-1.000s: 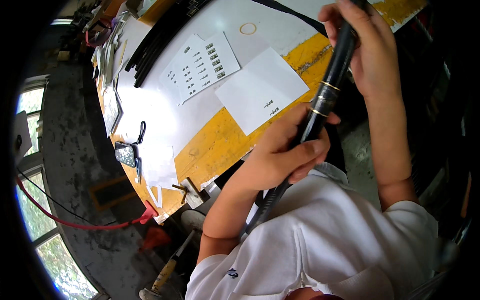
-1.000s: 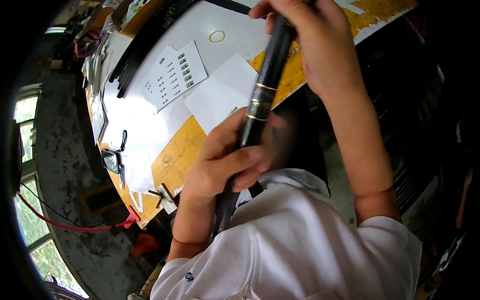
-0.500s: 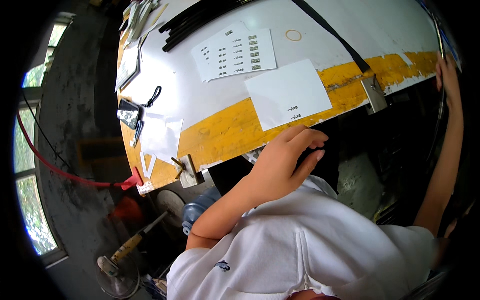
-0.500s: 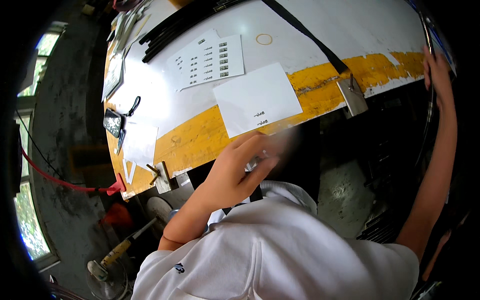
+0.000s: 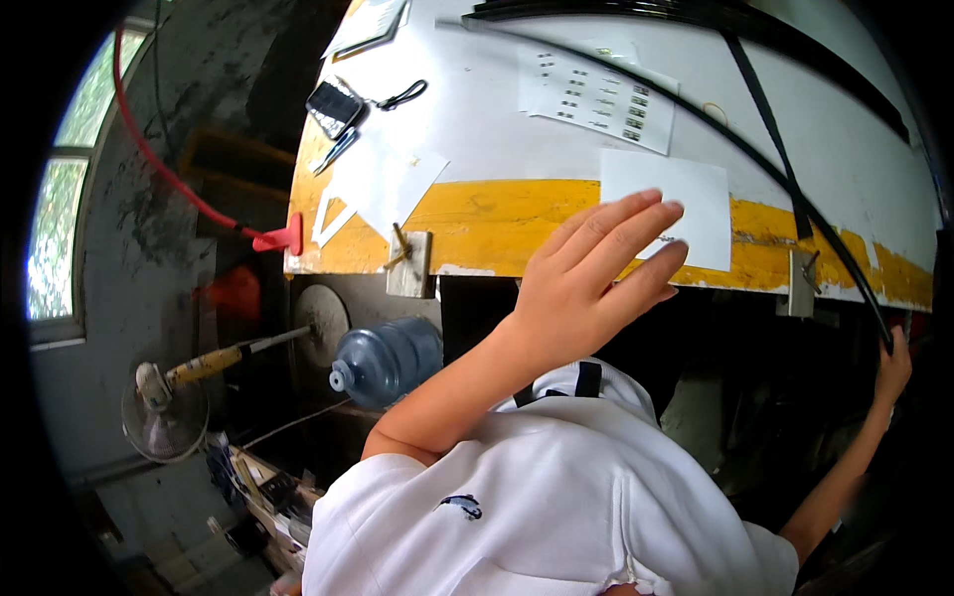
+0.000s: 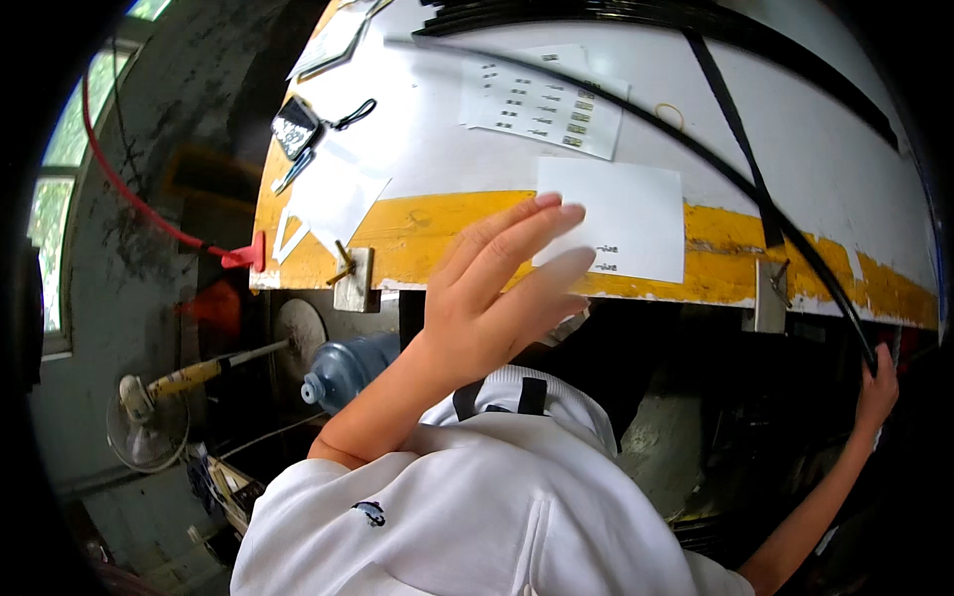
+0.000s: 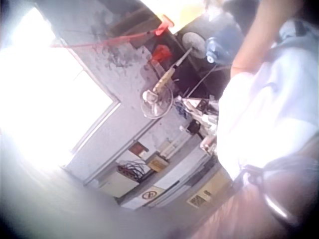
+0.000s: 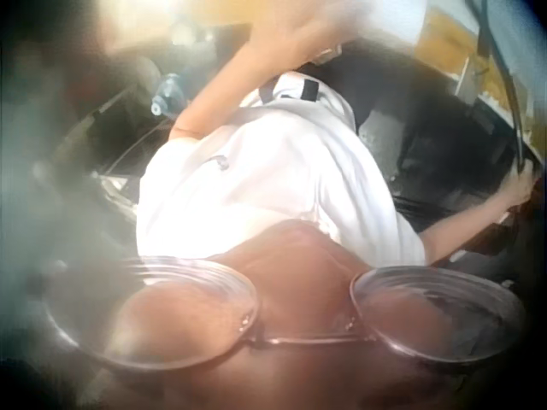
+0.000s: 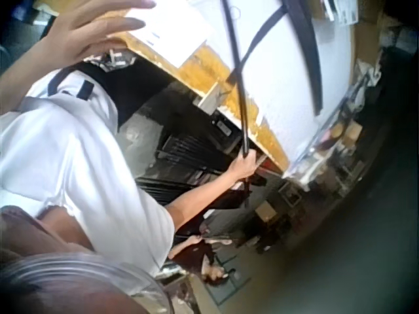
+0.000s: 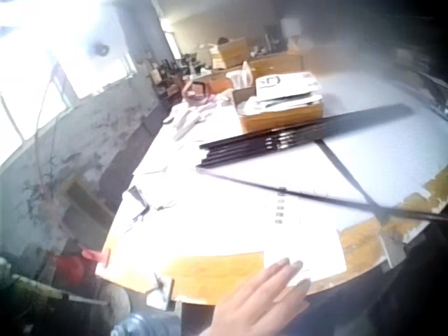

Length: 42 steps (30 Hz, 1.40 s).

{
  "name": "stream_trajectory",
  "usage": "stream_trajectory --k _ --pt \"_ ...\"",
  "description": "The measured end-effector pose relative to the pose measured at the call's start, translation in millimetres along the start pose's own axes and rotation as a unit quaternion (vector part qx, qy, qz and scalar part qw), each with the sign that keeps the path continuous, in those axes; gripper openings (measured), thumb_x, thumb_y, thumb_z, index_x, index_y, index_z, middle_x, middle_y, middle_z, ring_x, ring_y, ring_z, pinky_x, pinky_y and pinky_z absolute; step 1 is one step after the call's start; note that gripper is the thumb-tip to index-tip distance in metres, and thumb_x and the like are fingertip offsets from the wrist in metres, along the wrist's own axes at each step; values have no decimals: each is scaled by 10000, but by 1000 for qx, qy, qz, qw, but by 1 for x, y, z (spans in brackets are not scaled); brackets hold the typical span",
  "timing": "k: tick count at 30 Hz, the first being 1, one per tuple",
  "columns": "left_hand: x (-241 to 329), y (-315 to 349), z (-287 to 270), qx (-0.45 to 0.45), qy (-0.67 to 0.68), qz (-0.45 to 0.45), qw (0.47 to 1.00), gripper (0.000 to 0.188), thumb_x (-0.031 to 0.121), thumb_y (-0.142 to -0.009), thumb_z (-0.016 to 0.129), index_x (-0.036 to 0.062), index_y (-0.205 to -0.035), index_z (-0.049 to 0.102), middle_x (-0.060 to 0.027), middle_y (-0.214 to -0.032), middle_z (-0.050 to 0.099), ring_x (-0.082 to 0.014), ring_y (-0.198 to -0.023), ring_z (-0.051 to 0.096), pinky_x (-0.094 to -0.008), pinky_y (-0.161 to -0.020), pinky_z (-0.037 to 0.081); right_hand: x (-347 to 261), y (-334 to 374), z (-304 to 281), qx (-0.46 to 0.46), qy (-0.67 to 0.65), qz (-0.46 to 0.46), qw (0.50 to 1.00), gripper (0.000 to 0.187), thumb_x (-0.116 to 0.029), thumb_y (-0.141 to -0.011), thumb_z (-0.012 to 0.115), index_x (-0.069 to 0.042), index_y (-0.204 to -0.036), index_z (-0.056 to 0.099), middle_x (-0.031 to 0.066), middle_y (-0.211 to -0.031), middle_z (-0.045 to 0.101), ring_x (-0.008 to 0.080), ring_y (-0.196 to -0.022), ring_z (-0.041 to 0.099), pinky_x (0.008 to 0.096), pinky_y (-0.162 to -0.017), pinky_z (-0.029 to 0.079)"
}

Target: The person picks up white paper sheets, folds them, and places them on a workbench. They then peel small labels from a sheet and apply them to black cylindrical rods one by one, smoothing each label onto the rod surface.

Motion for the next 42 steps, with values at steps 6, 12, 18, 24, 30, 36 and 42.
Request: stream_trajectory --k 6,12,18,24,30,36,42 --pt "-15 5 -20 -79 -131 -49 987 516 301 -703 705 146 -1183 597 -41 -1298 560 -242 -1229 512 -416 -1054 376 13 -12 25 -52 -46 17 997 314 -126 -824 671 -78 -1132 635 113 -1189 626 293 -1091 594 402 -921 460" --pt "-51 41 -26 -122 -247 -77 958 389 130 -766 632 124 -1152 581 -32 -1017 587 -192 -980 584 -393 -996 431 -14 -56 22 -28 -24 -24 999 320 -175 -740 711 -103 -1049 669 99 -1134 647 291 -1020 616 445 -871 471" --pt "-45 71 -18 -155 -130 -140 969 288 86 -748 613 72 -1035 589 -66 -958 559 -227 -914 581 -362 -845 473 -74 -102 4 24 56 -83 995 266 -254 -728 705 -157 -975 693 63 -1061 665 279 -921 636 462 -782 482" --pt "-43 79 3 -141 -106 -113 978 227 92 -727 602 67 -951 574 -53 -904 552 -218 -866 574 -308 -754 463 -91 -111 11 -86 123 13 989 299 -200 -775 630 -167 -1071 660 96 -1105 626 343 -973 593 465 -765 489" --pt "-41 76 17 -93 -91 -87 988 245 90 -700 610 52 -939 575 -53 -850 535 -206 -799 563 -294 -685 452 -89 -111 -6 -25 1 18 1000 367 -157 -762 616 -48 -1112 635 205 -1028 626 403 -944 589 485 -832 478" --pt "-43 68 22 -121 -25 -114 986 310 117 -681 656 37 -967 570 -73 -879 535 -270 -880 563 -366 -775 465 -161 -142 -73 9 -159 155 975 248 -274 -875 631 -55 -990 654 237 -1173 590 330 -1098 568 450 -909 434" --pt "-43 38 -10 -201 49 -136 969 472 252 -789 696 7 -1170 565 -163 -1312 508 -309 -1217 491 -425 -1043 369 -344 -203 -155 44 -301 -17 952 225 -66 -875 587 -57 -1094 641 93 -1095 611 250 -1090 566 371 -953 444"
Point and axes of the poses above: each hand's wrist, its own y-axis away from the middle knuckle, its own z-axis out of the palm, x = y × z, the point moved 2 cm from there along -y, towards the middle knuckle
